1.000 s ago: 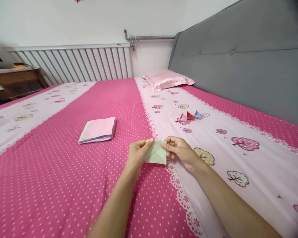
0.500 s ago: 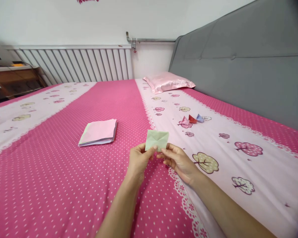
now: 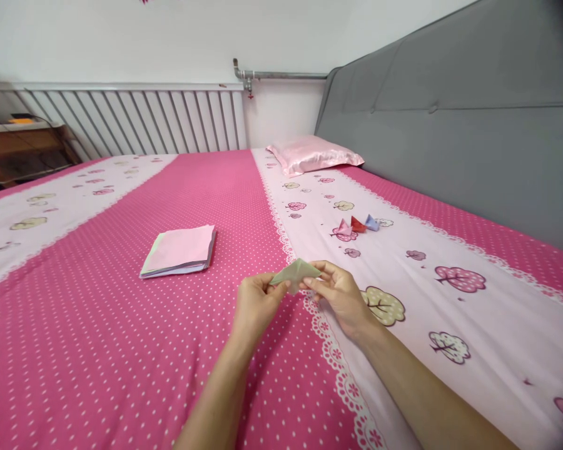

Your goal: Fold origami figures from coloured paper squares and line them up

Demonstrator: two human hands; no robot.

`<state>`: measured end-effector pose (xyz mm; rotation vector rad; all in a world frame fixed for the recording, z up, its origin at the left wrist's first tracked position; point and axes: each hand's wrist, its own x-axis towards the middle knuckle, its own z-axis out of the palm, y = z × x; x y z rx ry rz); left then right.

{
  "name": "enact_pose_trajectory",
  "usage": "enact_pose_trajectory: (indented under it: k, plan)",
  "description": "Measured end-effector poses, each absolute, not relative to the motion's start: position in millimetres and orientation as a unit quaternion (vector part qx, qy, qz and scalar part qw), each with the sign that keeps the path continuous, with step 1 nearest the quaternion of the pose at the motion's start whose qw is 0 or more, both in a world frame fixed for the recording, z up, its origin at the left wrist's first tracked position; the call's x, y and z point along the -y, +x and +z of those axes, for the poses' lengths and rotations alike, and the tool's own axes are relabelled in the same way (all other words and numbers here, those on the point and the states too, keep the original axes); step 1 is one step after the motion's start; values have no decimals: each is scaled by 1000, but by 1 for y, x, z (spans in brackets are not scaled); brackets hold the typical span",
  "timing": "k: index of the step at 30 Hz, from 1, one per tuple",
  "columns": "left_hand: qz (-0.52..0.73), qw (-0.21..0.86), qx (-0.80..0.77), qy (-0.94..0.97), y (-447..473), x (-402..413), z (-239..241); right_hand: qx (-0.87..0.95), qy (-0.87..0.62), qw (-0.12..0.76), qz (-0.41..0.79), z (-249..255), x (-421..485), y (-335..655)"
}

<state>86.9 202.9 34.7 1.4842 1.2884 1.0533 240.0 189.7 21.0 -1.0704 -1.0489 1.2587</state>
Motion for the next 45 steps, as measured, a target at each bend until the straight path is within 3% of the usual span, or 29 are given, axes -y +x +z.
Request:
enact_pose_trajectory:
  k: [5,11,33,45]
  plan:
    - [440,624,-442,471,89,-197,45,430,-437,583,533,23,-189,240]
    - [462,684,-388,410,84,-198,46,460,-379,602,531,23,-188,242]
    - [507,634,-406,419,86,-198,45,472,-357,608,529,25,-185,239]
    - [486,549,-401,549,88,-196,49,559,-395,590,428,17,-194,247]
